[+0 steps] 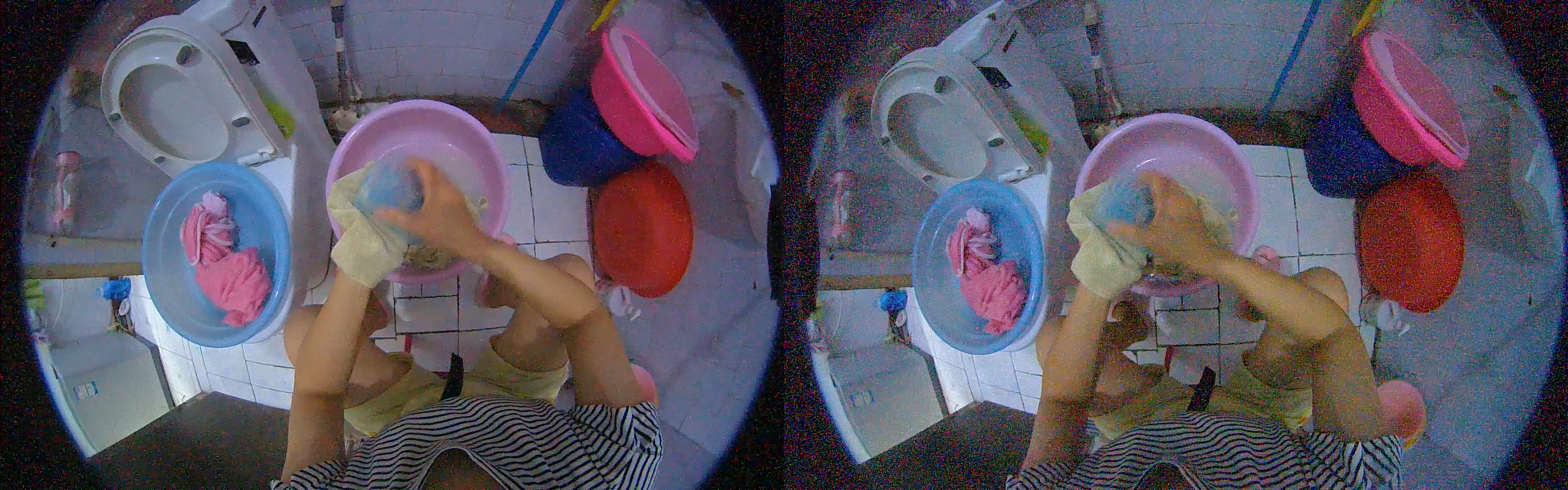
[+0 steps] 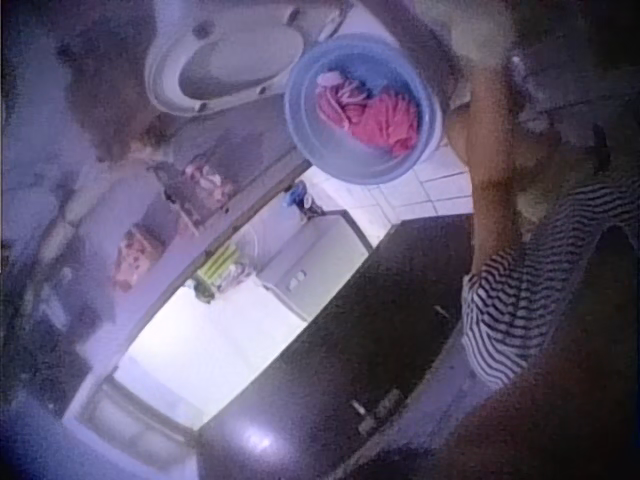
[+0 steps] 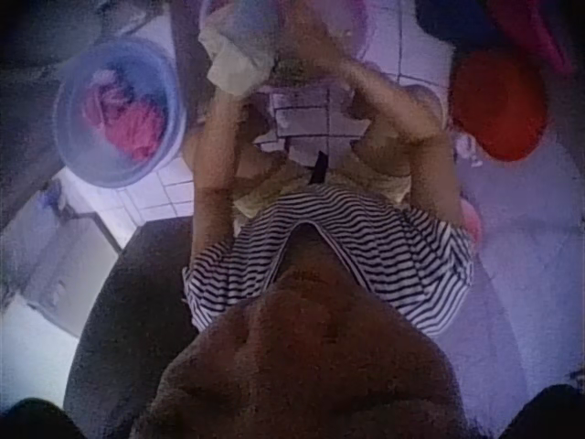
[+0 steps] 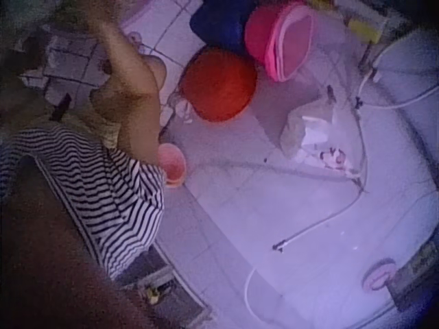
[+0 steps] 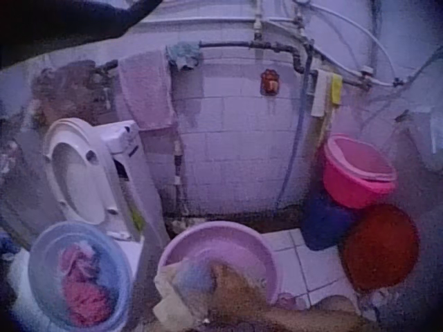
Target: The person sits on the floor and hand-washes a beige cloth in a pink basin. They scrub the cloth with a blue bar of soap, rinse it in the water, and wring it out repeatedly.
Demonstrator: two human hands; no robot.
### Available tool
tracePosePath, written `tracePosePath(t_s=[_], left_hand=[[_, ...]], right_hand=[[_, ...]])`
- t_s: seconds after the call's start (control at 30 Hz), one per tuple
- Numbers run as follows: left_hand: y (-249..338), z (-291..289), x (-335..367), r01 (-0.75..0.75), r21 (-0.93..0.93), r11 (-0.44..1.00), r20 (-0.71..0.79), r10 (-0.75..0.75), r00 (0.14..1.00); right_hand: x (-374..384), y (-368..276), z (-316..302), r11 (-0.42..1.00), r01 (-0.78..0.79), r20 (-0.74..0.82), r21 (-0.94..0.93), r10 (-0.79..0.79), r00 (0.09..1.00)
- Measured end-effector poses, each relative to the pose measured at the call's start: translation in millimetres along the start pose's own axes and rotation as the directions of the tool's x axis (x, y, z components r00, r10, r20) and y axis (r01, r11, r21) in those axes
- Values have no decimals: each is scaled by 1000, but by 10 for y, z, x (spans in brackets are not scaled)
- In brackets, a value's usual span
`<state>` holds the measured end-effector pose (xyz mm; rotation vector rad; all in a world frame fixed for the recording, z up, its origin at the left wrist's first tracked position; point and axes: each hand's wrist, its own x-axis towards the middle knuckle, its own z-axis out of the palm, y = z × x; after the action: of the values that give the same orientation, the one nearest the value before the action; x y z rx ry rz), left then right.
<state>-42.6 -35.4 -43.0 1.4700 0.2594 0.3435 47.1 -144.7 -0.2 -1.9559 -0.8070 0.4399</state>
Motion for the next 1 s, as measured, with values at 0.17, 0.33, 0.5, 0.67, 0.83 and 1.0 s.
tracePosePath(t_s=[0.17,0.33,0.5,0.67,0.83,1.0], left_hand=[[-22,15,-2,120,-361,925,49,-110,993],[-7,-103,-65,179,354,918,-65,-167,984],[-70,-77,-152,-153,891,427,38,264,964],[-8,-72,-156,-325,863,-387,438,251,863],[42,-73,-28,-409,910,65,353,397,847],[255,-30,20,-434,838,330,240,492,837]], right_hand=[[94,-10,58,992,62,-125,-109,-76,989],[163,56,120,963,126,-215,-240,-179,960],[179,-25,118,974,70,-165,-216,-107,981],[443,289,-48,988,-149,-242,-29,138,961],[147,80,125,967,155,-164,-202,-189,968],[492,245,-85,985,-157,-223,-74,137,965]])
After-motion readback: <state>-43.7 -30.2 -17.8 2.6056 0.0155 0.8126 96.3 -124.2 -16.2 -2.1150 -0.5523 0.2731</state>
